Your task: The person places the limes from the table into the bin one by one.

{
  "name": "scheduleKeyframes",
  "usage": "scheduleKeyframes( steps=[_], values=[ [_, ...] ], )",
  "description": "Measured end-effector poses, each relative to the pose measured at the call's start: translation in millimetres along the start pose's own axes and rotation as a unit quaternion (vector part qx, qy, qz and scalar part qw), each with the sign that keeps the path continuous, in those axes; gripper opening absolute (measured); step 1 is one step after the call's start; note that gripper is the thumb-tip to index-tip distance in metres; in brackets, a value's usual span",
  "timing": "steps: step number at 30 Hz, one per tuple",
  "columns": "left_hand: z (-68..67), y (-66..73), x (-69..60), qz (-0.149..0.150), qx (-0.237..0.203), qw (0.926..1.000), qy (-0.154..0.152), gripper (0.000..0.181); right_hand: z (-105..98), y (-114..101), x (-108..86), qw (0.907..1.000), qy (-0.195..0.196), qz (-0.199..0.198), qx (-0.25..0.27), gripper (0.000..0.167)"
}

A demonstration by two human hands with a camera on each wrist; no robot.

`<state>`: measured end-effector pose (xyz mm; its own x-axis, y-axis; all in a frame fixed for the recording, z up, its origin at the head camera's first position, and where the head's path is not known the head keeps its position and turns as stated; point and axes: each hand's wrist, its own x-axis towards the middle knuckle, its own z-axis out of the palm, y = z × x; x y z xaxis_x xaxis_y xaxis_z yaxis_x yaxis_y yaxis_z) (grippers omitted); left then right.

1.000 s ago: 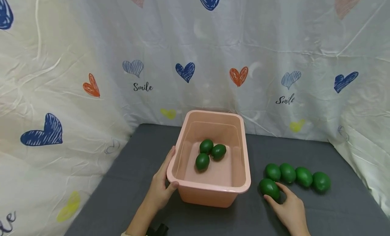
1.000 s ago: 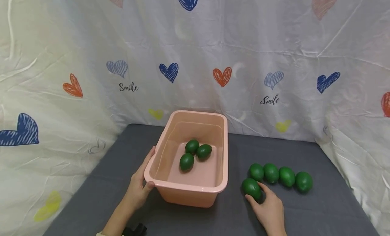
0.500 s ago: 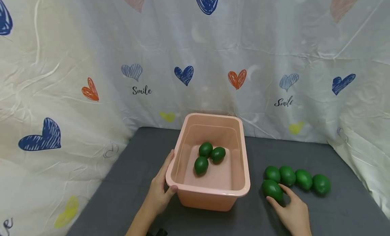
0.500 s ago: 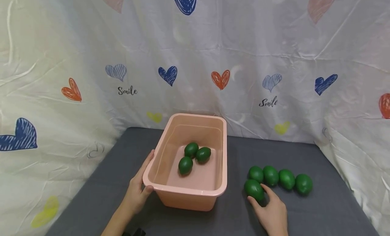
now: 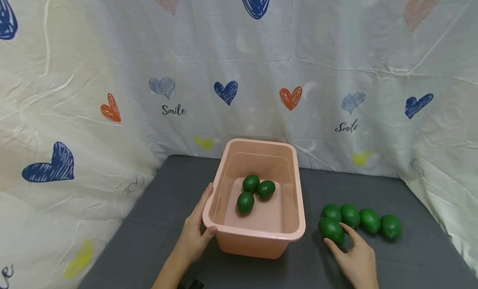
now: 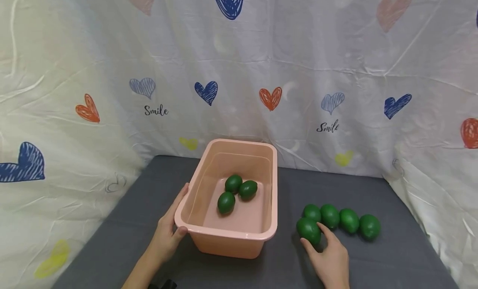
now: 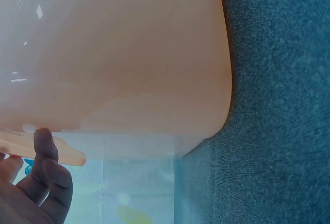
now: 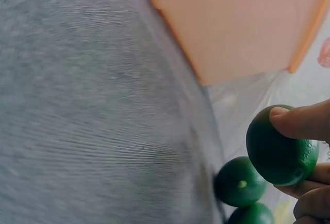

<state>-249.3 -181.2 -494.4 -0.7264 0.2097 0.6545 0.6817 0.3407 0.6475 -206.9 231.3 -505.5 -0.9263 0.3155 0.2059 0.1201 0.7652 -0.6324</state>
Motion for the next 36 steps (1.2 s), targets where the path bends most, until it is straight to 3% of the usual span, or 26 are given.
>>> scheduleKeyframes(
  steps=[13, 29, 32, 36],
  values=[
    [0.3, -1.2, -0.2, -0.007, 0.004, 1.0000, 0.000, 0.089, -23, -12, 14.7, 0.9983, 0.055, -0.019, 0.005, 0.068],
    [-0.2, -2.0, -0.1, -0.005, 0.005, 1.0000, -0.002, 0.089, -45, -52, 33.6, 0.9857, 0.122, -0.107, 0.047, 0.062],
    [-0.1, -1.5, 0.0, -0.004, 0.005, 1.0000, 0.000, 0.089, -42, -59, 34.3, 0.9851, 0.114, -0.107, 0.072, 0.062],
    [0.2, 0.1, -0.1, -0.006, 0.007, 1.0000, 0.000, 0.089, -39, -69, 34.6, 0.9859, 0.076, -0.084, 0.123, 0.061]
  ],
)
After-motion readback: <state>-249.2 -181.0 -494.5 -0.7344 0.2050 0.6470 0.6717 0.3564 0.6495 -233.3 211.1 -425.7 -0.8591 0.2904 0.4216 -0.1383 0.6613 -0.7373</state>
